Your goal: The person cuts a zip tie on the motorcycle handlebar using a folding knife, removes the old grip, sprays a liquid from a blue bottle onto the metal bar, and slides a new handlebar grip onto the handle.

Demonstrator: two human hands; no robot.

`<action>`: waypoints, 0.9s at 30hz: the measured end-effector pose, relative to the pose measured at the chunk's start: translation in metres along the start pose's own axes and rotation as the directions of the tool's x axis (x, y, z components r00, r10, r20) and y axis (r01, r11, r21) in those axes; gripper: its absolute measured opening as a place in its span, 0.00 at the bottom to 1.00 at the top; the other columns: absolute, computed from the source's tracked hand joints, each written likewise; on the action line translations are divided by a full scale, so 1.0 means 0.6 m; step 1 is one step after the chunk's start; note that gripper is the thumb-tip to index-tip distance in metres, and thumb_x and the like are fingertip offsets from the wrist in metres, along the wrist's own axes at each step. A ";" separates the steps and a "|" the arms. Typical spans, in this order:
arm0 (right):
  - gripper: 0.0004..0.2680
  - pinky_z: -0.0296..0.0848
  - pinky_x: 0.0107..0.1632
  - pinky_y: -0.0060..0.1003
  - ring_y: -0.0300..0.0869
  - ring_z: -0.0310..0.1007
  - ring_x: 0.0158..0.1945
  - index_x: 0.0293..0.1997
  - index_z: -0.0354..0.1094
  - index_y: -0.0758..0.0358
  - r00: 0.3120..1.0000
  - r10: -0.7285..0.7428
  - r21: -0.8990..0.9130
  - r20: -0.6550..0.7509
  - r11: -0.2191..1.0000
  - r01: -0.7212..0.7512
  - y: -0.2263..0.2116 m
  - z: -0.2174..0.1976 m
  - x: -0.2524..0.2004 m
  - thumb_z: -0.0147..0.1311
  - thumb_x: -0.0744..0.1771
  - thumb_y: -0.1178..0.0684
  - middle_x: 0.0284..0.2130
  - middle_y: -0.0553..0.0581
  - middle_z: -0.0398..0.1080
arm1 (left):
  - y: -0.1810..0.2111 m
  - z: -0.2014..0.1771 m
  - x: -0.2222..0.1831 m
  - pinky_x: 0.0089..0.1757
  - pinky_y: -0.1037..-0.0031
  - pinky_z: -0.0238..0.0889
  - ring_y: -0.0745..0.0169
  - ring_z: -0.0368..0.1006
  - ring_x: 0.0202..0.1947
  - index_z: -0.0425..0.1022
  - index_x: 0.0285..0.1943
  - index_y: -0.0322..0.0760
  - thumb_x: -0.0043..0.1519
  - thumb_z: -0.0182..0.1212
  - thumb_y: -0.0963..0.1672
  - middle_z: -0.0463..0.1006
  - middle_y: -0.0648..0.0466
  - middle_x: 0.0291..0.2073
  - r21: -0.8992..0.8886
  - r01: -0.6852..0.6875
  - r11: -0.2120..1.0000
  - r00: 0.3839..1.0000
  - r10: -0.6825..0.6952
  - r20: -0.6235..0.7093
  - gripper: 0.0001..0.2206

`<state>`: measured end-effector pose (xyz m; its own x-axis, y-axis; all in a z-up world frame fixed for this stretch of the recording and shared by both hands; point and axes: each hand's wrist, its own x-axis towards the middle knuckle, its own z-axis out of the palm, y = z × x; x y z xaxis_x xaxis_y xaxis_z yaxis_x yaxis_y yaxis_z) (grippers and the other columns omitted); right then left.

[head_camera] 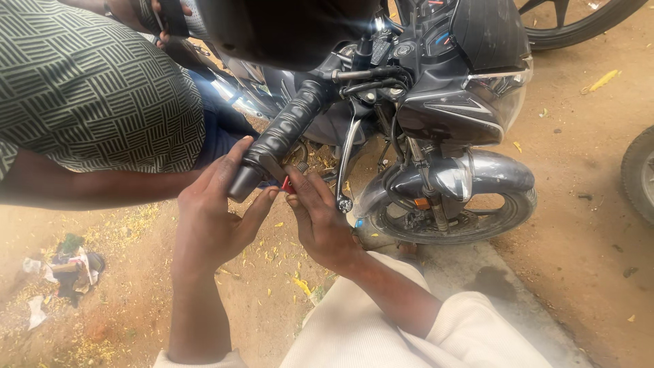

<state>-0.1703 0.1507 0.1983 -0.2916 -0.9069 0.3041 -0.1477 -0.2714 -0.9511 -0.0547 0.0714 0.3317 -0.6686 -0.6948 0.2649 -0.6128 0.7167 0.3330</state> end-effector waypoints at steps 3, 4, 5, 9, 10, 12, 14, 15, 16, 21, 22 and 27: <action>0.15 0.72 0.47 0.43 0.48 0.71 0.42 0.70 0.57 0.67 1.000 0.006 0.028 0.002 1.000 -0.006 0.001 0.000 0.005 0.45 0.73 0.56 0.43 0.62 0.65 | 0.001 0.000 0.004 0.42 0.63 0.73 0.47 0.81 0.44 0.66 0.69 0.28 0.55 0.76 0.44 0.80 0.40 0.48 -0.008 -0.009 1.000 1.000 0.009 0.005 0.33; 0.15 0.72 0.48 0.43 0.50 0.71 0.44 0.70 0.57 0.67 1.000 -0.021 0.007 -0.019 1.000 0.021 0.000 0.003 0.005 0.45 0.73 0.57 0.44 0.63 0.65 | 0.001 -0.002 0.004 0.43 0.63 0.73 0.45 0.80 0.45 0.66 0.68 0.27 0.54 0.77 0.45 0.80 0.39 0.48 -0.010 -0.009 1.000 1.000 0.009 0.014 0.34; 0.15 0.72 0.49 0.44 0.51 0.70 0.45 0.70 0.57 0.68 0.998 -0.049 -0.016 -0.040 0.999 0.048 -0.001 0.006 0.006 0.45 0.73 0.58 0.45 0.64 0.65 | 0.000 -0.002 0.003 0.46 0.63 0.73 0.44 0.79 0.49 0.66 0.68 0.27 0.55 0.76 0.45 0.79 0.39 0.51 -0.039 -0.038 0.999 0.999 0.037 -0.020 0.33; 0.15 0.73 0.50 0.41 0.51 0.73 0.47 0.70 0.55 0.70 0.998 -0.024 0.005 -0.053 1.000 0.024 -0.001 0.005 0.009 0.43 0.73 0.59 0.48 0.65 0.67 | -0.005 0.017 0.010 0.54 0.64 0.73 0.43 0.79 0.58 0.67 0.68 0.28 0.60 0.73 0.42 0.77 0.37 0.58 -0.170 -0.123 0.978 0.986 0.101 -0.131 0.28; 0.15 0.73 0.51 0.41 0.52 0.74 0.48 0.70 0.55 0.70 0.997 -0.040 0.012 -0.068 0.999 0.041 -0.003 0.006 0.007 0.43 0.74 0.59 0.49 0.66 0.67 | -0.007 0.021 0.009 0.55 0.64 0.73 0.44 0.79 0.59 0.67 0.68 0.28 0.61 0.72 0.41 0.77 0.38 0.59 -0.201 -0.126 0.971 0.984 0.097 -0.148 0.26; 0.14 0.73 0.54 0.41 0.53 0.74 0.52 0.70 0.54 0.70 0.993 -0.075 0.026 -0.095 0.997 0.078 -0.008 0.007 0.008 0.42 0.75 0.57 0.53 0.68 0.68 | -0.010 0.028 0.008 0.56 0.64 0.73 0.43 0.78 0.60 0.68 0.68 0.28 0.62 0.71 0.41 0.77 0.38 0.60 -0.231 -0.138 0.963 0.980 0.100 -0.171 0.25; 0.15 0.73 0.56 0.41 0.53 0.74 0.55 0.71 0.54 0.70 0.987 -0.110 0.010 -0.115 0.994 0.112 -0.013 0.007 0.009 0.39 0.76 0.54 0.55 0.69 0.68 | -0.016 0.031 0.009 0.57 0.64 0.73 0.42 0.78 0.61 0.68 0.68 0.28 0.63 0.71 0.41 0.77 0.38 0.60 -0.241 -0.160 0.957 0.975 0.115 -0.192 0.25; 0.15 0.73 0.57 0.42 0.53 0.74 0.56 0.72 0.54 0.70 0.984 -0.127 0.003 -0.123 0.992 0.129 -0.016 0.008 0.009 0.38 0.77 0.52 0.55 0.69 0.69 | -0.020 0.032 0.010 0.57 0.64 0.73 0.42 0.78 0.61 0.68 0.68 0.28 0.63 0.71 0.41 0.77 0.38 0.60 -0.237 -0.176 0.956 0.971 0.129 -0.199 0.25; 0.16 0.73 0.52 0.39 0.49 0.75 0.50 0.71 0.55 0.69 0.993 -0.059 0.042 -0.101 0.997 0.064 -0.017 0.008 0.008 0.38 0.76 0.50 0.51 0.66 0.70 | -0.024 0.034 0.009 0.58 0.64 0.73 0.42 0.77 0.61 0.68 0.67 0.28 0.63 0.72 0.41 0.77 0.37 0.60 -0.234 -0.189 0.954 0.969 0.141 -0.204 0.25; 0.21 0.64 0.35 0.30 0.33 0.62 0.31 0.73 0.57 0.67 0.976 0.219 0.220 0.021 0.951 -0.218 -0.013 0.004 0.001 0.39 0.74 0.43 0.30 0.54 0.66 | -0.042 0.044 0.003 0.55 0.62 0.74 0.42 0.79 0.58 0.70 0.67 0.28 0.63 0.73 0.41 0.78 0.37 0.58 -0.235 -0.203 0.951 0.962 0.147 -0.232 0.25; 0.21 0.63 0.34 0.29 0.32 0.61 0.30 0.73 0.58 0.66 0.977 0.211 0.213 0.013 0.954 -0.208 -0.011 0.003 -0.002 0.39 0.74 0.42 0.29 0.52 0.65 | -0.045 0.046 0.002 0.53 0.62 0.74 0.43 0.80 0.56 0.70 0.67 0.28 0.62 0.74 0.41 0.78 0.37 0.57 -0.232 -0.194 0.953 0.963 0.139 -0.231 0.25; 0.21 0.67 0.36 0.30 0.32 0.66 0.34 0.72 0.57 0.68 0.986 0.149 0.170 -0.067 0.976 -0.136 -0.003 0.015 -0.007 0.39 0.75 0.41 0.35 0.53 0.70 | -0.051 0.051 0.005 0.56 0.63 0.74 0.42 0.79 0.58 0.69 0.69 0.28 0.65 0.74 0.43 0.77 0.36 0.58 -0.253 -0.278 0.927 0.936 0.202 -0.287 0.25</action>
<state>-0.1604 0.1519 0.1980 -0.3735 -0.9135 0.1615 0.0565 -0.1962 -0.9789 -0.0508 0.0490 0.2947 -0.6291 -0.5231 0.5750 -0.2757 0.8417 0.4642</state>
